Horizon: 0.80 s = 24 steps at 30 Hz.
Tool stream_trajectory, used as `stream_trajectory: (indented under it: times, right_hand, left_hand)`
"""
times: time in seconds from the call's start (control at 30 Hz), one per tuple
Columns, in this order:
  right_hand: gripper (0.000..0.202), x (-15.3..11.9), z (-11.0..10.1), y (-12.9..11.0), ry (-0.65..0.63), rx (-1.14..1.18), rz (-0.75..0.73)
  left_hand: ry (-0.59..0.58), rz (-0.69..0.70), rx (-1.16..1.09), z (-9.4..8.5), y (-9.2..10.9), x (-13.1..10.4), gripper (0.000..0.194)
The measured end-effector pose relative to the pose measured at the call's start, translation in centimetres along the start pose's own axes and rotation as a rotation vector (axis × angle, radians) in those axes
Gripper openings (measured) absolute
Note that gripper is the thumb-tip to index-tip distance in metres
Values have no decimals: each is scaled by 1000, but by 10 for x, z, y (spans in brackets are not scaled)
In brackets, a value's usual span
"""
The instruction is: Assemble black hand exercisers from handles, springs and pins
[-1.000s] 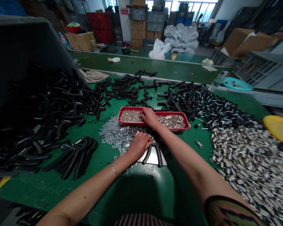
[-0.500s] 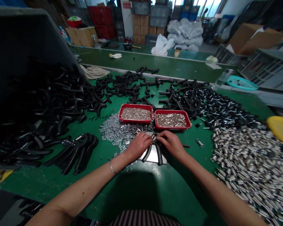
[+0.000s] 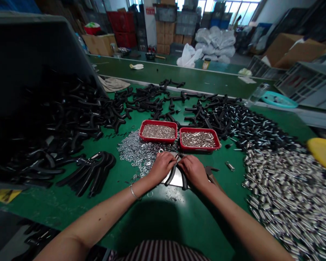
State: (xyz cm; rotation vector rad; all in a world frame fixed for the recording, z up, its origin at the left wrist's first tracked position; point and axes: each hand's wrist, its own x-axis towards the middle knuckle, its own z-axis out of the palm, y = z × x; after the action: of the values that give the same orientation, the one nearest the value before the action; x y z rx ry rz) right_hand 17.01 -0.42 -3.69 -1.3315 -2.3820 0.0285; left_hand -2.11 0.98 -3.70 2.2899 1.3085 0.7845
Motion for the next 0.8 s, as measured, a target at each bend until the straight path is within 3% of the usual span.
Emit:
stream_trajectory:
  times: [0.33,0.57,0.7,0.8]
  right_hand:
    - [25,0,3,-1,-3,-108,-71]
    - [23,-4,-13,-2,-103,7,-209]
    - [30,-29,-27,10,-36,202,-60]
    - [30,-57,-37,18,8,143,101]
  left_hand:
    - [-16,62,108,-4,2,-1,12]
    - [-45,301,432,-2,3,1,20]
    - [-52,389,580,0,5,2,23]
    - [-89,431,594,-1,4,3,25]
